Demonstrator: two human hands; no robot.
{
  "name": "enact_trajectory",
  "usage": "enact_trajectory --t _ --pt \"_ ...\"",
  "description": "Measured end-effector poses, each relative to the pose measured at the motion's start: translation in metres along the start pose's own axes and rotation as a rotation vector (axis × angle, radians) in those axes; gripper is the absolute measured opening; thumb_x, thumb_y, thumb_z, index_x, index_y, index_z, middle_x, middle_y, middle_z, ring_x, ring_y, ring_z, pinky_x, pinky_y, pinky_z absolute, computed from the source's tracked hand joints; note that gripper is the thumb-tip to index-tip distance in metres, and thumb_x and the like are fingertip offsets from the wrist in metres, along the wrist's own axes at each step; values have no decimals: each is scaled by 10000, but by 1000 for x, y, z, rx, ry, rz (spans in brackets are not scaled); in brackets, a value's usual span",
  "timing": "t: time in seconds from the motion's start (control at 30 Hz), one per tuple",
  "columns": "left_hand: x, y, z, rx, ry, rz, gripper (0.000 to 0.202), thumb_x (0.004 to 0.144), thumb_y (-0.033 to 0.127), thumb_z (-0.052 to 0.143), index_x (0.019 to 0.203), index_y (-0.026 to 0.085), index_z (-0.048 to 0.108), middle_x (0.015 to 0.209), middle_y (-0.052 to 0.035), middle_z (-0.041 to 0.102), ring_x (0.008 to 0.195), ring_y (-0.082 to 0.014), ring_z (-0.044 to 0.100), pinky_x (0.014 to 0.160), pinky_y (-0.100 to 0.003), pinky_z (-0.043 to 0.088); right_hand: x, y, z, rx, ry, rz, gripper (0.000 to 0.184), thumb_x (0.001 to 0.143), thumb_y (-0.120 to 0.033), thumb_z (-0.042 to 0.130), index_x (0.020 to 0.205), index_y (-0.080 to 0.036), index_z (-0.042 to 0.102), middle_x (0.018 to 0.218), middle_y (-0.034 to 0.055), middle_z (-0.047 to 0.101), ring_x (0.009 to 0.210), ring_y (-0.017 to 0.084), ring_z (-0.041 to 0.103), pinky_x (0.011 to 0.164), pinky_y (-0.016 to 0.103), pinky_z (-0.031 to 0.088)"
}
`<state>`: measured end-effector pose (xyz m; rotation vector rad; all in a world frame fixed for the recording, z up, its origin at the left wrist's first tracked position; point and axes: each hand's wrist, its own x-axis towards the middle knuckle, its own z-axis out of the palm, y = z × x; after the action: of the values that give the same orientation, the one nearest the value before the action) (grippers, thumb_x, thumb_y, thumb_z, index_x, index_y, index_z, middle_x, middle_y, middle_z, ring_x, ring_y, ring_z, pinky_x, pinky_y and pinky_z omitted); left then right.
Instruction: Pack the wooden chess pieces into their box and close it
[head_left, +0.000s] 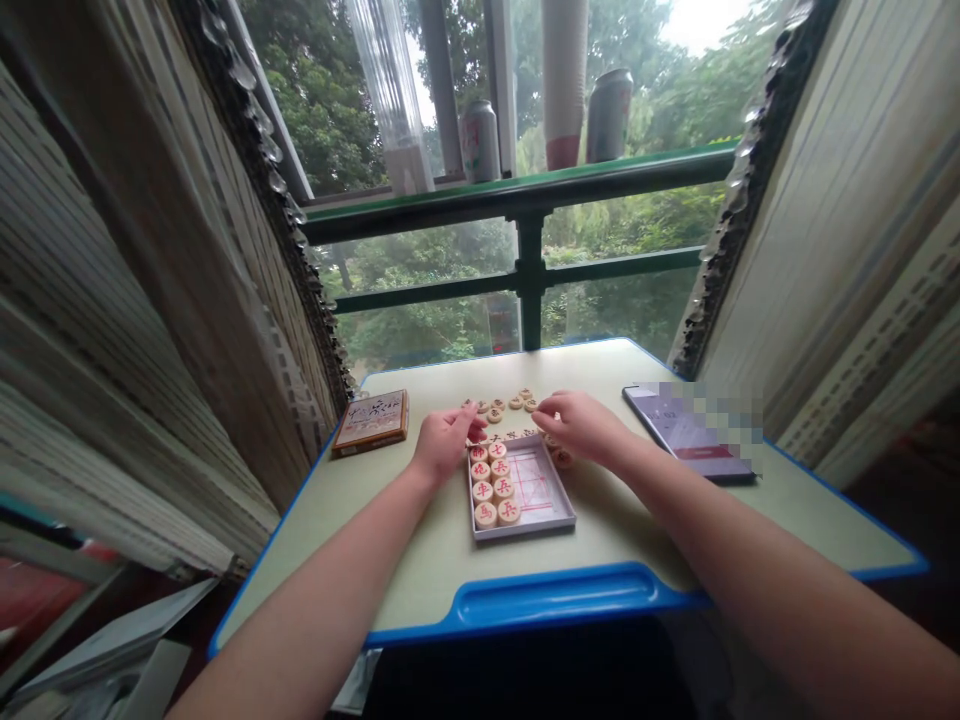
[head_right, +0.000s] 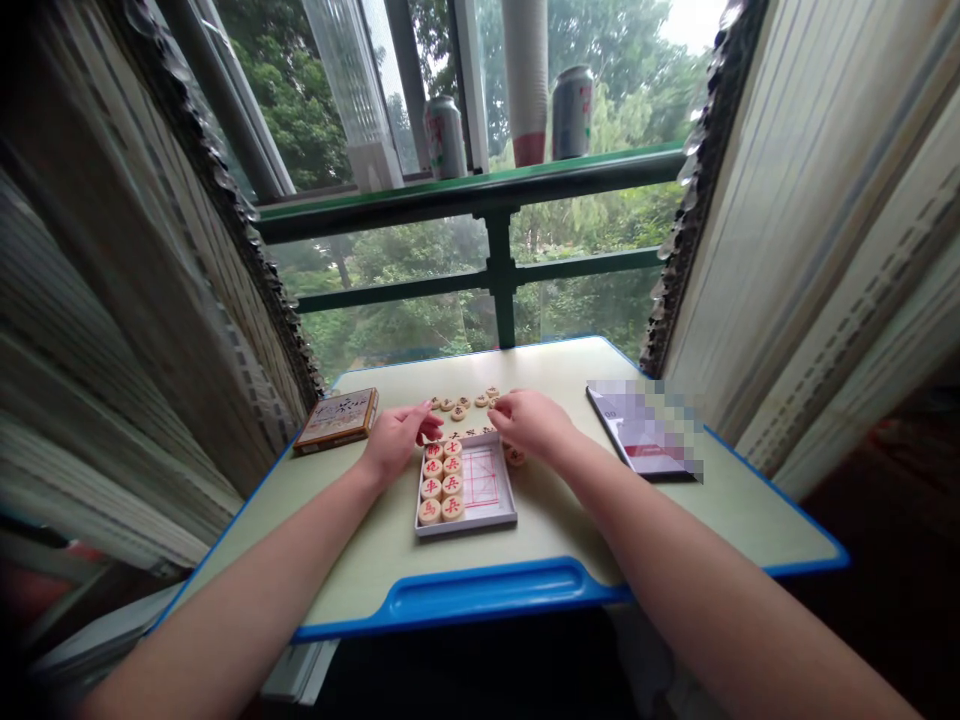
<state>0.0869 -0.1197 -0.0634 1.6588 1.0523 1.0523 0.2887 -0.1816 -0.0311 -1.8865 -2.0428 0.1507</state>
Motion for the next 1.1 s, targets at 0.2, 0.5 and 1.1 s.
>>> enact_trajectory --t 0.2,0.5,1.1 --pt "-3 3 2 19 -32 -32 403 769 488 568 626 130 687 539 -47 651 498 -128 578 505 -241 434 -5 -10 -3 -72 -73 -100 377 888 -390 426 769 -184 719 889 68 677 747 158 586 607 249 363" --pt "-6 6 3 28 -53 -23 408 779 467 540 558 141 644 453 -15 589 405 -92 494 437 -216 385 -13 -18 -11 -113 -167 -222 375 888 -350 435 706 -166 707 809 73 677 648 131 547 571 247 338" --pt "-3 -15 -8 161 -92 410 707 872 662 244 1289 185 556 1387 -96 499 1358 -276 348 1090 -438 334 15 27 33 -84 -146 7 639 930 -528 282 1441 -150 352 1499 137 325 1399 291 238 1133 398 185"
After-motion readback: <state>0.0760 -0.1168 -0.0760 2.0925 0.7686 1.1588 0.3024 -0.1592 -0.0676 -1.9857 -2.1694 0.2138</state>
